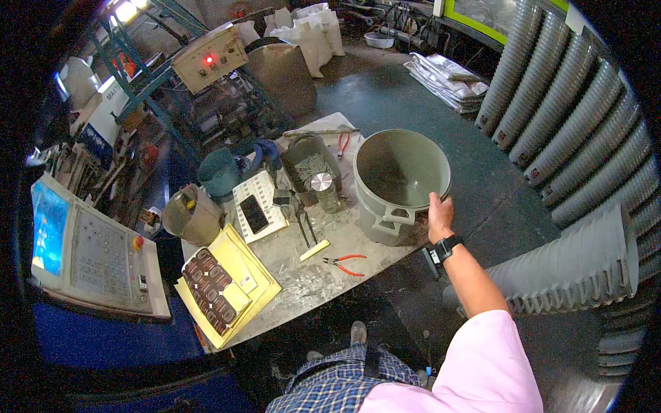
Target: The person retrieves gray plastic buckets from a machine, trims excess plastic from the rim and handle using pliers and a scraper, applies a label to the side, and stacks the finished buckets. The process is repeated for several buckets.
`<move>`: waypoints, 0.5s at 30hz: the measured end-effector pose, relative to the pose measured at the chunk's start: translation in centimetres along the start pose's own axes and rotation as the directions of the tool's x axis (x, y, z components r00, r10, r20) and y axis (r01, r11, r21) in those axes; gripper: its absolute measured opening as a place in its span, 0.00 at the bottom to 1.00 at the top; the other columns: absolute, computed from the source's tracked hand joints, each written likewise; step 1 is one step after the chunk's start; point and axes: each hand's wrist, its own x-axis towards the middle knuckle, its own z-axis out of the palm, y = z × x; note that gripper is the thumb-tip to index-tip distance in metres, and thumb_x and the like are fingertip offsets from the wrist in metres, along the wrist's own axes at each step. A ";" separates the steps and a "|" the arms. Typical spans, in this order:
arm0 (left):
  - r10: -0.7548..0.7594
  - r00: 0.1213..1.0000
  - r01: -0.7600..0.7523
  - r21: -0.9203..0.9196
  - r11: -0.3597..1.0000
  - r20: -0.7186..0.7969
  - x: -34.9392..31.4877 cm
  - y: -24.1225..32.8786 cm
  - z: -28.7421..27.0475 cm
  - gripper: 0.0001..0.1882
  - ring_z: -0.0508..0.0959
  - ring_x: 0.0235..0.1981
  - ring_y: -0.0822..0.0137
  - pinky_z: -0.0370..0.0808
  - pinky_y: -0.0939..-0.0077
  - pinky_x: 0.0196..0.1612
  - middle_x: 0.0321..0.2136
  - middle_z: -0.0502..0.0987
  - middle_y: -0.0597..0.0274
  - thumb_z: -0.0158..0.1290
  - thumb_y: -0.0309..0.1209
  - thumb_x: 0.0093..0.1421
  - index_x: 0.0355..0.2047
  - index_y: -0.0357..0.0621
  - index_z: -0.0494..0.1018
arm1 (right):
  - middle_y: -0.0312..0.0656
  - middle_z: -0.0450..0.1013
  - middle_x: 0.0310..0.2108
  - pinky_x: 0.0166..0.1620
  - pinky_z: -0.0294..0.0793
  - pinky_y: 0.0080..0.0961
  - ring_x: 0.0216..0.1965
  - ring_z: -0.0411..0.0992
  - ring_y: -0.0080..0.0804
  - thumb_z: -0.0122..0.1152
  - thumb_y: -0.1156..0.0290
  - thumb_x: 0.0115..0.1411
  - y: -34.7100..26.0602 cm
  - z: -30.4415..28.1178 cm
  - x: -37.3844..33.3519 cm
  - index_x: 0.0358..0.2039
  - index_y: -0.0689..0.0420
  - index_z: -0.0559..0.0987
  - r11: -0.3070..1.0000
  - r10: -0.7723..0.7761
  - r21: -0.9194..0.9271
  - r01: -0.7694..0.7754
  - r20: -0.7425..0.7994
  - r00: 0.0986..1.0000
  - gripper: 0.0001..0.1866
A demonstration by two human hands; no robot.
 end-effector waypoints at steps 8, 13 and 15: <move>0.124 0.941 -0.112 -0.057 0.992 0.313 0.3 0.9 2.5 0.24 0.69 0.48 0.56 0.65 0.64 0.51 0.47 0.69 0.50 0.51 0.29 0.51 0.49 0.37 0.65 | 0.47 0.70 0.38 0.32 0.74 0.33 0.35 0.72 0.35 0.53 0.59 0.57 3.3 1.3 1.2 0.44 0.65 0.68 0.988 -0.136 -0.077 0.131 -0.060 0.989 0.22; 0.213 0.794 -0.108 -0.212 0.971 0.569 2.0 1.1 2.8 0.17 0.72 0.40 0.57 0.67 0.70 0.47 0.42 0.70 0.48 0.47 0.27 0.54 0.43 0.34 0.69 | 0.61 0.70 0.44 0.48 0.66 0.39 0.46 0.68 0.54 0.52 0.46 0.56 2.3 1.6 -1.6 0.45 0.72 0.69 0.991 -0.108 -0.094 0.095 -0.147 0.983 0.36; 0.547 0.577 -0.496 -0.271 0.825 0.607 2.4 1.1 3.6 0.10 0.72 0.34 0.60 0.71 0.70 0.39 0.36 0.71 0.50 0.45 0.26 0.57 0.35 0.33 0.71 | 0.59 0.70 0.43 0.48 0.66 0.38 0.46 0.69 0.52 0.52 0.47 0.56 1.2 1.3 -3.2 0.45 0.70 0.70 0.992 -0.123 -0.050 0.114 -0.249 0.961 0.34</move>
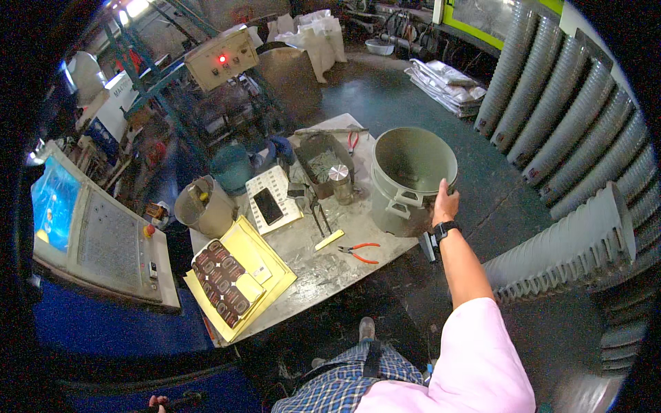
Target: The person retrieves gray plastic buckets from a machine, trims excess plastic from the rim and handle using pliers and a scraper, applies a label to the side, and stacks the finished buckets. The process is repeated for several buckets.
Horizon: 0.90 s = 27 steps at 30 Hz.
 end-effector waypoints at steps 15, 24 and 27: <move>-0.485 0.874 0.467 -0.305 0.830 0.018 0.5 -2.8 -0.2 0.03 0.60 0.21 0.75 0.65 0.77 0.34 0.18 0.61 0.70 0.46 0.25 0.58 0.27 0.44 0.66 | 0.49 0.70 0.43 0.52 0.65 0.37 0.49 0.66 0.46 0.51 0.81 0.48 -2.3 -3.7 -9.7 0.44 0.58 0.75 0.586 -0.618 -0.291 0.756 0.442 0.650 0.20; -0.484 0.864 0.443 -0.246 0.862 -0.137 -3.6 -1.1 -3.0 0.04 0.58 0.21 0.73 0.65 0.75 0.34 0.18 0.59 0.69 0.43 0.27 0.59 0.27 0.45 0.66 | 0.47 0.64 0.51 0.55 0.61 0.34 0.53 0.61 0.45 0.48 0.83 0.45 0.2 -3.3 -11.1 0.54 0.56 0.67 0.556 -0.712 -0.172 0.813 0.406 0.573 0.30; -0.485 0.851 0.445 -0.212 0.870 -0.201 -5.6 -0.3 -4.6 0.05 0.59 0.19 0.73 0.65 0.75 0.32 0.16 0.59 0.69 0.44 0.28 0.59 0.25 0.46 0.64 | 0.49 0.65 0.50 0.55 0.61 0.35 0.53 0.63 0.45 0.49 0.83 0.46 2.8 -2.9 -12.0 0.54 0.57 0.67 0.691 -0.651 -0.141 0.709 0.306 0.695 0.30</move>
